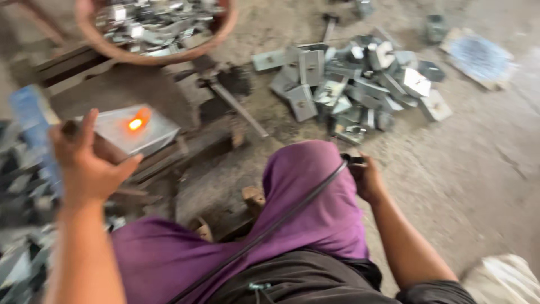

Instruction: The person picks up metal parts from a bowl, positions them onto a metal plate, and uses a hammer to secure a ring before performing spot welds using an electrode holder.

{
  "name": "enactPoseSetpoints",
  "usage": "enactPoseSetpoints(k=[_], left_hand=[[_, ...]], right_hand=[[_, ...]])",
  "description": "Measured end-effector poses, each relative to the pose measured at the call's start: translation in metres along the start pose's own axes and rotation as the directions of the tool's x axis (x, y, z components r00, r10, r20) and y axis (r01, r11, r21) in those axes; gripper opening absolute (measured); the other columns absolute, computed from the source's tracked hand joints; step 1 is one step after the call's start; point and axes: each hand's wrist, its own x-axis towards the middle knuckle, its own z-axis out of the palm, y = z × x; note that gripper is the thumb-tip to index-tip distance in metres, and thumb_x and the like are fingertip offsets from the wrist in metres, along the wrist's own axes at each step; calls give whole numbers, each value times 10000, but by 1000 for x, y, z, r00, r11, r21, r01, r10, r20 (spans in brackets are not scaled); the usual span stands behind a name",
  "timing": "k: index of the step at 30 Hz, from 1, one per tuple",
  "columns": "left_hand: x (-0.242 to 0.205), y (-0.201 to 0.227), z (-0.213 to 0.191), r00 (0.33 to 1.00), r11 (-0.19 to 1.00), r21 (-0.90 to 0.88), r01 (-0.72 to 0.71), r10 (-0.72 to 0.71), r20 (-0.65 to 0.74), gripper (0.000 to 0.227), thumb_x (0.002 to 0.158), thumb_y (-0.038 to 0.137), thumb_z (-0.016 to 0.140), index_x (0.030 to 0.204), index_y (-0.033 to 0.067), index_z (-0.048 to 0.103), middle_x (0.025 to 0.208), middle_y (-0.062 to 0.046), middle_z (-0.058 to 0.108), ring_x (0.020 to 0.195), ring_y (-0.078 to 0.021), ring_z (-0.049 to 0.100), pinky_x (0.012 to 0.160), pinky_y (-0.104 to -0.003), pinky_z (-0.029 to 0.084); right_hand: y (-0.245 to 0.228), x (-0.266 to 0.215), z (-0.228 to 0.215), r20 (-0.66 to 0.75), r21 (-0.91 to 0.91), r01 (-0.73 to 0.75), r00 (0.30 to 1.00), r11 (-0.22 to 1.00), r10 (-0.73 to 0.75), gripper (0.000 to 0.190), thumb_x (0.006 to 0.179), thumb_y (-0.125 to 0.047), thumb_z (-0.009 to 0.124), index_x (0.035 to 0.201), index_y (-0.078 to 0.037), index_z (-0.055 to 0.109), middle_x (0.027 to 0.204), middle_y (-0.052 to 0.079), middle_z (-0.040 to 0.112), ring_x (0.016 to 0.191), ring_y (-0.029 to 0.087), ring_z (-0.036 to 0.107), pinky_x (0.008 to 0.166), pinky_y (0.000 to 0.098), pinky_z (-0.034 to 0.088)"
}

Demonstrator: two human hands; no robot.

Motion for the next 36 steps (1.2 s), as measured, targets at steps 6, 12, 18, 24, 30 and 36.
enactPoseSetpoints(k=[6, 12, 18, 24, 30, 36], left_hand=[[124, 131, -15, 414, 957, 288, -32, -250, 876, 934, 482, 343, 975, 1346, 419, 629, 1453, -42, 492, 1372, -307, 486, 1119, -470, 475], [155, 214, 78, 738, 985, -165, 54, 72, 671, 1013, 579, 635, 911, 1439, 272, 516, 1503, -129, 434, 1387, -386, 425, 1093, -551, 430], [78, 228, 172, 990, 881, -456, -131, 142, -9, 768, 954, 508, 783, 1546, 156, 445, 1639, -233, 329, 1529, -469, 326, 1226, -618, 360], [15, 128, 111, 981, 958, -254, 130, -86, 175, 602, 845, 414, 795, 1334, 95, 648, 1533, -237, 491, 1412, -438, 460, 1144, -540, 389], [-95, -11, -10, 882, 882, -94, 462, -468, -51, 447, 901, 306, 808, 1264, 76, 686, 1361, -180, 634, 1242, -363, 620, 968, -448, 525], [-268, -84, -86, 668, 681, 106, 724, -655, -354, 396, 918, 290, 823, 1173, 9, 710, 1132, -200, 702, 1032, -392, 678, 889, -479, 540]], right_hand=[[-15, -7, -29, -197, -341, 107, 963, 934, -182, 407, 944, -452, 611, 800, -72, 639, 666, 59, 603, 563, 189, 559, 566, 341, 463], [-26, -14, -39, -146, -510, 278, 905, 814, -401, 284, 936, -248, 706, 781, -13, 672, 629, 46, 564, 517, 149, 506, 490, 313, 407], [-59, -36, -24, -136, -519, 399, 834, 756, -534, 234, 933, -186, 732, 800, 1, 685, 644, 56, 605, 533, 128, 521, 504, 288, 407], [-98, -41, 36, -120, -325, 631, 711, 704, -693, 204, 955, -170, 728, 829, -23, 662, 689, 24, 611, 556, 120, 563, 519, 270, 457], [-106, -47, 170, 207, -194, 745, 667, 638, -716, 174, 981, -120, 732, 859, -30, 645, 730, 39, 617, 599, 136, 603, 539, 275, 461], [-65, -64, 316, 603, -289, 802, 577, 523, -551, 37, 1026, -50, 704, 993, -34, 712, 844, 63, 665, 708, 145, 629, 645, 270, 488]])
